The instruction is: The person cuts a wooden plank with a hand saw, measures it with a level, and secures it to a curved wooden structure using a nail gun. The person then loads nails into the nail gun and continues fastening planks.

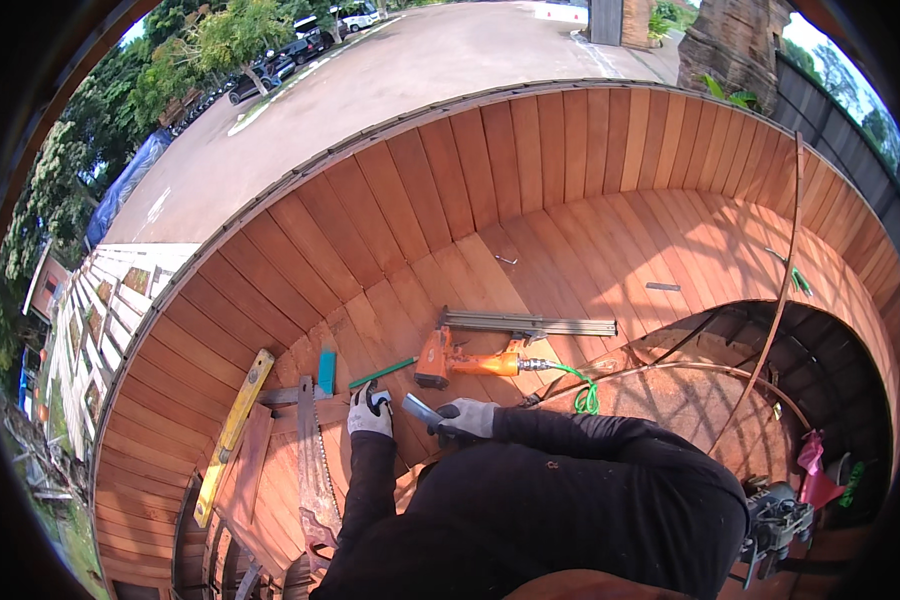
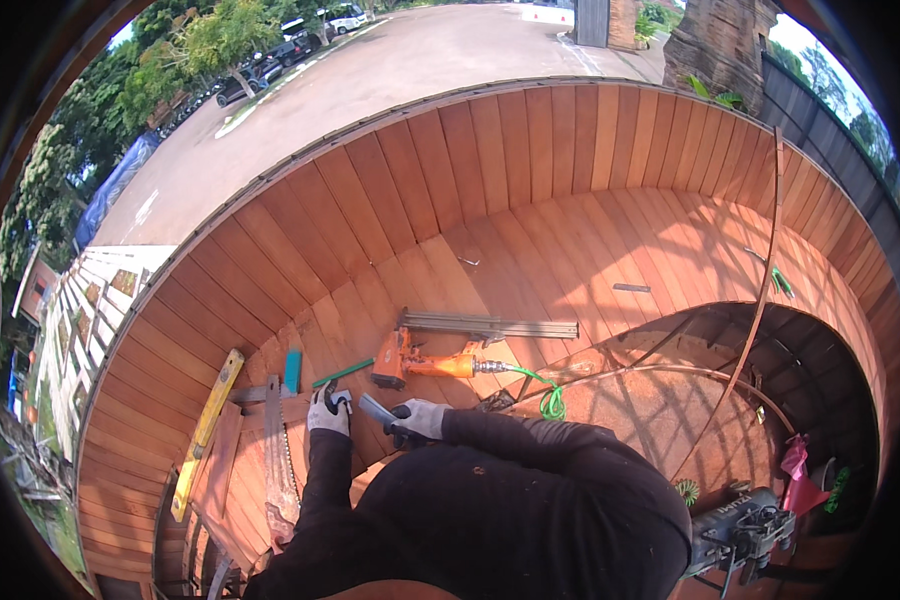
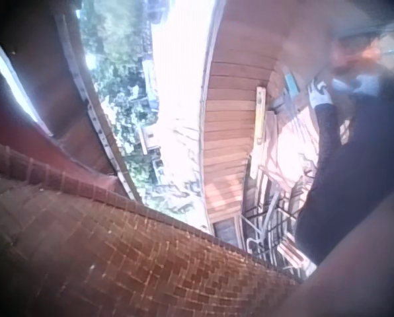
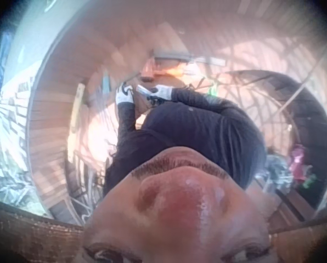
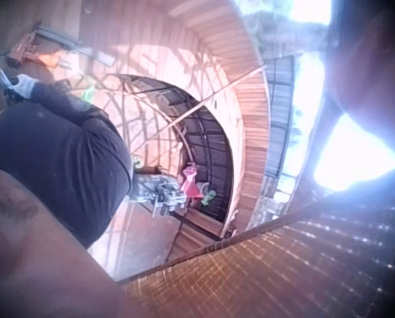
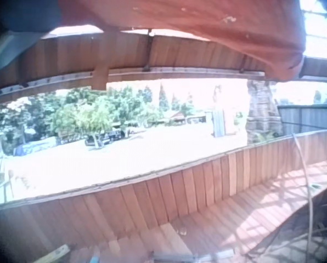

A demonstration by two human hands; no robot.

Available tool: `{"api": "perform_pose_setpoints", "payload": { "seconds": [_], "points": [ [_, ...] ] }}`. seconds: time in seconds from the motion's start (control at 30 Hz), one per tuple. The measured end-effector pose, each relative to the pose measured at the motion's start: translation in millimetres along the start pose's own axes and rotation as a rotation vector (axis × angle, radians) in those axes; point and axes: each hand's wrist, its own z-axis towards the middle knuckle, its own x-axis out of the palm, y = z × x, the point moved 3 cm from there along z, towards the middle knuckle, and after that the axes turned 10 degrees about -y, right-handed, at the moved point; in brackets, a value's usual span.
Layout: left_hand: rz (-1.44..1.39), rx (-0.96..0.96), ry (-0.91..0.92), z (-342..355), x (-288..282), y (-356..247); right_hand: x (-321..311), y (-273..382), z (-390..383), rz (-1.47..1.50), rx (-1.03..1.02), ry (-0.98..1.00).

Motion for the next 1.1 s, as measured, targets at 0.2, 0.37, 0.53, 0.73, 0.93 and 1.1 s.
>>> {"api": "perform_pose_setpoints", "payload": {
  "seconds": [0.2,0.37,0.53,0.73,0.93,1.1],
  "points": [
    [0.318,0.299,-0.263,-31,-22,-15,-11,16,4,-0.028,-0.021,0.077],
    [-0.893,-0.568,0.144,-61,-4,7,-7,10,18,0.055,-0.074,0.073],
    [-0.569,-0.096,0.076,-70,5,0,12,29,15,-0.586,-0.318,0.008],
    [-0.820,-0.364,0.237,-68,29,45,12,35,10,-0.628,-0.339,0.020],
    [-0.915,-0.549,0.239,-57,16,6,-3,21,13,-0.438,-0.359,-0.077],
    [-0.784,-0.540,0.140,-40,10,-6,-10,12,22,-0.380,-0.395,-0.212]
  ]
}}
